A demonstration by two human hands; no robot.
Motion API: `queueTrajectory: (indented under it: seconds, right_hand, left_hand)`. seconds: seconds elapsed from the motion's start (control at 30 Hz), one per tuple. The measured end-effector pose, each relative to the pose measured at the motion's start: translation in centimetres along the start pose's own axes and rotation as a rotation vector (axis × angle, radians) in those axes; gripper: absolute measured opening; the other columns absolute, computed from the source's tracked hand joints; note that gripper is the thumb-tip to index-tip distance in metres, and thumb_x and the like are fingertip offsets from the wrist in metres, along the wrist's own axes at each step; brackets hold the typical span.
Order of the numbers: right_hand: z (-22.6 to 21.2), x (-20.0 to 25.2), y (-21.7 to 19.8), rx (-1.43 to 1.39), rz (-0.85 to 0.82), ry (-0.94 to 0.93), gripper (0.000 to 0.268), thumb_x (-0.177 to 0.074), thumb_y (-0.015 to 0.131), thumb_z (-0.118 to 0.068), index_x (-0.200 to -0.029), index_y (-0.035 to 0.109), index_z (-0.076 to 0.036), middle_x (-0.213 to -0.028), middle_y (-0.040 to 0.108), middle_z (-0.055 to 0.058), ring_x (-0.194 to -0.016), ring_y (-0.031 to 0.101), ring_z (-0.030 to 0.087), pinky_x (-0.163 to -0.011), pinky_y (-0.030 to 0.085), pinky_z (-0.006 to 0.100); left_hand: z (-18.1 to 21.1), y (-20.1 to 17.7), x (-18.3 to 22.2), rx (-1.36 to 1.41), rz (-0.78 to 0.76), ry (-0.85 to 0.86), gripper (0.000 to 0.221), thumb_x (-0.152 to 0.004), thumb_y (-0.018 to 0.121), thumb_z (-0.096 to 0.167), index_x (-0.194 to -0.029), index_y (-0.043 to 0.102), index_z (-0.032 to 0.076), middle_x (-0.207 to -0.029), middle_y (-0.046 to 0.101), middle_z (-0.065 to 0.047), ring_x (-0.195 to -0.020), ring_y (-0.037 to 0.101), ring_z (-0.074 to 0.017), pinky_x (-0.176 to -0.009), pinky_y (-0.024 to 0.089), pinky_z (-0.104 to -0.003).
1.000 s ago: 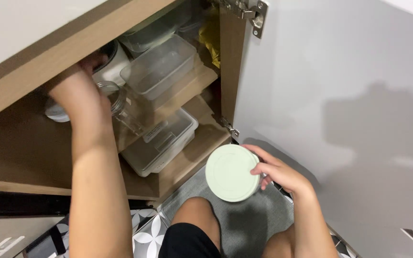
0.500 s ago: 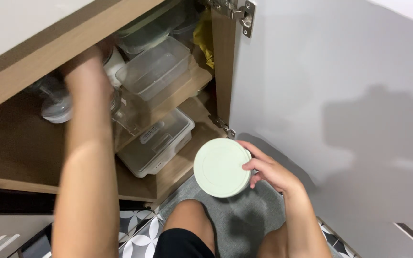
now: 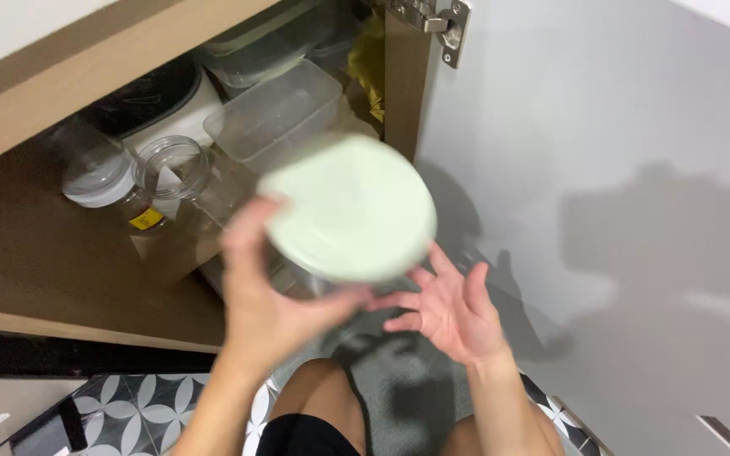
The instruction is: Cleaning a kitchen counter, baking pans, and tools after use.
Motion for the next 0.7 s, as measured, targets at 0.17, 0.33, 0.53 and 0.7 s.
queueTrajectory:
  seconds: [0.17, 0.33, 0.53, 0.7]
  right_hand:
    - [0.4, 0.1, -0.5, 0.008, -0.011, -0.028, 0.080, -0.103, 0.033, -0.059, -0.164, 0.019, -0.009, -0.147, 0.052, 0.027, -0.117, 0.063, 0.036, -0.088, 0.058, 0.046]
    - [1.0, 0.5, -2.4, 0.143, 0.193, 0.037, 0.075, -0.107, 0.030, -0.055, -0.159, 0.032, -0.001, -0.131, 0.060, 0.024, -0.106, 0.065, 0.031, -0.086, 0.055, 0.044]
    - [1.0, 0.7, -3.8, 0.309, 0.354, 0.091, 0.065, -0.107, 0.032, -0.049, -0.141, 0.052, 0.002, -0.115, 0.067, 0.017, -0.097, 0.068, 0.026, -0.080, 0.056, 0.039]
    - [0.4, 1.0, -5.6, 0.532, 0.497, 0.109, 0.051, -0.105, 0.042, -0.040, -0.128, 0.063, 0.000, -0.107, 0.068, 0.012, -0.092, 0.068, 0.020, -0.079, 0.057, 0.036]
  left_hand:
    - [-6.9, -4.2, -7.6, 0.105, 0.468, 0.122, 0.121, -0.084, 0.101, 0.027, -0.158, 0.007, 0.012, -0.163, 0.021, -0.016, -0.153, 0.031, -0.0247, -0.131, 0.026, -0.048]
    - [-19.0, -3.9, -22.4, -0.688, 0.287, -0.249, 0.046, -0.114, 0.052, 0.050, -0.140, 0.061, 0.013, -0.147, 0.062, -0.007, -0.140, 0.058, -0.0277, -0.125, 0.044, -0.043]
    - [-15.4, -4.4, -25.5, -0.481, 0.304, -0.161, 0.040, -0.108, 0.060, 0.042, -0.128, 0.064, 0.008, -0.131, 0.066, -0.012, -0.126, 0.062, -0.0284, -0.111, 0.048, -0.045]
    - [-7.2, -3.3, -18.3, -0.299, 0.348, -0.098, 0.035, -0.101, 0.067, 0.034, -0.117, 0.066, 0.003, -0.114, 0.069, -0.018, -0.111, 0.066, -0.0290, -0.097, 0.052, -0.048]
Point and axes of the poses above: each hand's wrist, its own x-axis away from the middle knuckle, its own y-axis out of the palm, z = x × y, the point moved 4 cm from there along -x, towards the middle knuckle
